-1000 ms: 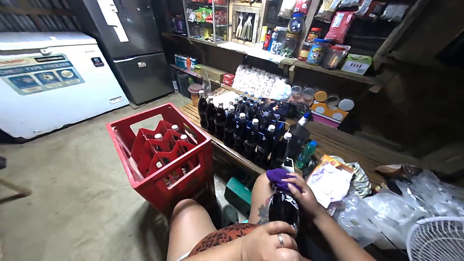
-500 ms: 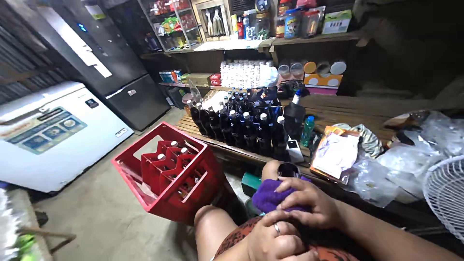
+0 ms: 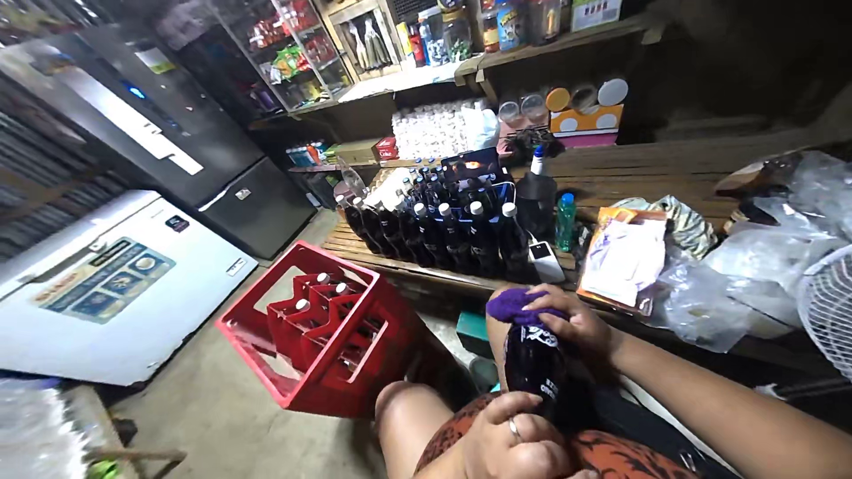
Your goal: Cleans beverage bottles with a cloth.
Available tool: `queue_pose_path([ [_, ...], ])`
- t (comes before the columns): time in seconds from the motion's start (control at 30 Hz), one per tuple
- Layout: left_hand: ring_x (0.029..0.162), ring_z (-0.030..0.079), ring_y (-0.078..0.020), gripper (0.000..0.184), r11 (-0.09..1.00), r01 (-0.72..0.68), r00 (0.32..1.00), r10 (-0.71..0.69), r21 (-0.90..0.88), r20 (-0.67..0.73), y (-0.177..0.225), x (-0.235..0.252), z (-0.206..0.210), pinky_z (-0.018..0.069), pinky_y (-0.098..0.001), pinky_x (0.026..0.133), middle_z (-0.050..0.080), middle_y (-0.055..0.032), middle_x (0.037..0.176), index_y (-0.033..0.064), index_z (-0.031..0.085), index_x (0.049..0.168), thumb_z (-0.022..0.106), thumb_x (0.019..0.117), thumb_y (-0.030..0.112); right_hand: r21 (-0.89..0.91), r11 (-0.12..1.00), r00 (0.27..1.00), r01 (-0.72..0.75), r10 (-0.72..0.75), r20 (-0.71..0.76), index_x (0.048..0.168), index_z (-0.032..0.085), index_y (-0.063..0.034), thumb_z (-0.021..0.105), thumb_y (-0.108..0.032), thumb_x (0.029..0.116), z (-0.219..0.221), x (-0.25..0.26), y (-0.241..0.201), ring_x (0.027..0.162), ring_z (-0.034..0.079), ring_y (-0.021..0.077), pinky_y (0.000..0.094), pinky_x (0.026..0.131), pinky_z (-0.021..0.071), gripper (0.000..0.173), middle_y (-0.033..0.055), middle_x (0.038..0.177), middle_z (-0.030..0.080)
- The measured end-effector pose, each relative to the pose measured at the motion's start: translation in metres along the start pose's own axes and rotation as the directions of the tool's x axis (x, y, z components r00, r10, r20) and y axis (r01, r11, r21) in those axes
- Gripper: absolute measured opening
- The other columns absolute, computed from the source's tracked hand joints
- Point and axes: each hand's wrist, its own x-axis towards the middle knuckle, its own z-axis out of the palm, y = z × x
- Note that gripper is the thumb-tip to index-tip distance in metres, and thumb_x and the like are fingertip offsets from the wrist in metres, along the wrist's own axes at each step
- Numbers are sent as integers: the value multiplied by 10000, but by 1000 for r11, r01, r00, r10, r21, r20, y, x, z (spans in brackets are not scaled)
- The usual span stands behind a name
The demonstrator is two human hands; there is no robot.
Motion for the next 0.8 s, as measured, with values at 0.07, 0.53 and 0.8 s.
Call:
queue_pose_path([
  [0.07,995,610,-126,121,1000,-2,1000,2,2,7,0,1,0,389,-316,1112,621,3,930,168,652,1111,627,1009,229,-37,999,999,-35,35,-20,1102,738,-65,518,-457,1032,-4,-2,13,1249,558,106,279,1073,448,454,107,1221,659],
  [0.53,980,606,-137,126,1000,-21,1000,21,-18,21,-2,4,2,398,-330,1110,605,-6,921,163,645,1118,632,999,201,-73,994,995,-85,81,-53,1082,748,-58,530,-439,1021,-8,-3,28,1250,554,116,270,1075,437,443,126,1237,651],
  [0.8,977,607,-131,106,1000,-19,1000,19,-4,-7,-2,3,2,398,-322,1107,609,-3,921,162,645,1103,617,1009,200,-76,980,982,-182,177,-63,1072,754,-36,559,-423,989,-9,3,31,1243,555,142,292,1075,432,441,145,1238,649],
])
